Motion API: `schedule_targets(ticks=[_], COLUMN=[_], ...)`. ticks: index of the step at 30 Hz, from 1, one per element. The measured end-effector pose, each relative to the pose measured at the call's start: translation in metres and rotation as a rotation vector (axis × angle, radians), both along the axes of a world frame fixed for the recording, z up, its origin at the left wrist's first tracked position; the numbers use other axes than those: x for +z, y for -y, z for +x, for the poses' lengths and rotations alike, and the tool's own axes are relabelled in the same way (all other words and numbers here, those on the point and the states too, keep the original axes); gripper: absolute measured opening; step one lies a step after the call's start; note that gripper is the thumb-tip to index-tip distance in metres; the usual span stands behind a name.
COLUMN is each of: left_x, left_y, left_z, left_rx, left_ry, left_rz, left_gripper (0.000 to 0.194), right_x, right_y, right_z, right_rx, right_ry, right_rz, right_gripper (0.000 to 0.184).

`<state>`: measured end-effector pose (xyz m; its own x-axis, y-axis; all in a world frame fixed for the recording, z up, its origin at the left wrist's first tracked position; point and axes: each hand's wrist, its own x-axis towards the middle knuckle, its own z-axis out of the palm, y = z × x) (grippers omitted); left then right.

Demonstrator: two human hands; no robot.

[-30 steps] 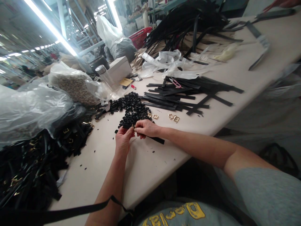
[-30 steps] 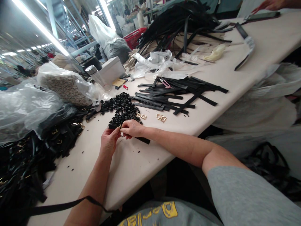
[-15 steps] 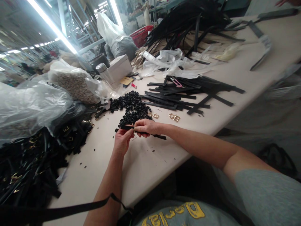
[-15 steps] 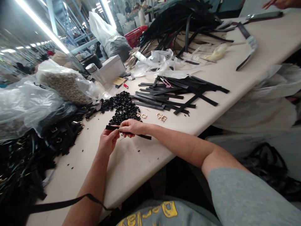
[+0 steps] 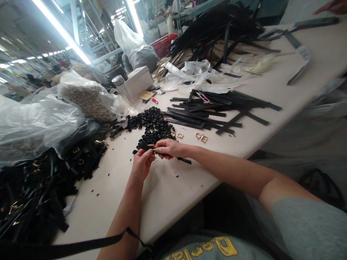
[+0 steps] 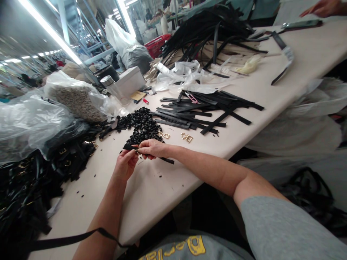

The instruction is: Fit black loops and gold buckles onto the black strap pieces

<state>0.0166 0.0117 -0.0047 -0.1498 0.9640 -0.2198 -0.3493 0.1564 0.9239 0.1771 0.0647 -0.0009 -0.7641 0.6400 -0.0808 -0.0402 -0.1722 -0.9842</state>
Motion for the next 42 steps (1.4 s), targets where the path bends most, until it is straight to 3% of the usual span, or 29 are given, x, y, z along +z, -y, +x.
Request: schedule_targets(ticks=[13, 23, 28, 30, 32, 36, 39, 42], left_x=[0.0, 0.0, -0.003, -0.004, -0.005, -0.005, -0.004, -0.003], left_y=[0.001, 0.0, -0.001, -0.002, -0.003, -0.005, -0.004, -0.003], left_z=[-0.003, -0.001, 0.0, 0.001, 0.002, 0.005, 0.008, 0.01], left_rx=[-0.042, -0.012, 0.008, 0.054, 0.107, 0.151, 0.133, 0.122], left_ry=[-0.054, -0.058, -0.126, -0.129, -0.105, -0.036, -0.005, 0.015], left_rz=[0.037, 0.009, 0.053, 0.073, 0.053, -0.057, -0.091, -0.118], left_gripper=[0.03, 0.028, 0.028, 0.028, 0.03, 0.036, 0.037, 0.035], right_x=[-0.001, 0.003, 0.001, -0.002, -0.005, -0.008, -0.007, -0.007], right_y=[-0.002, -0.001, -0.001, -0.001, -0.001, 0.0, 0.002, 0.002], right_z=[0.003, 0.002, 0.002, 0.001, 0.0, 0.0, 0.001, 0.001], right_rx=[0.043, 0.014, 0.104, 0.071, -0.062, -0.31, -0.347, -0.352], right_ry=[0.018, 0.081, 0.11, 0.136, 0.176, 0.232, 0.233, 0.246], right_rz=[-0.077, -0.025, 0.029, 0.102, 0.236, 0.631, 0.819, 0.849], right_gripper=[0.02, 0.016, 0.017, 0.015, 0.011, 0.013, 0.012, 0.007])
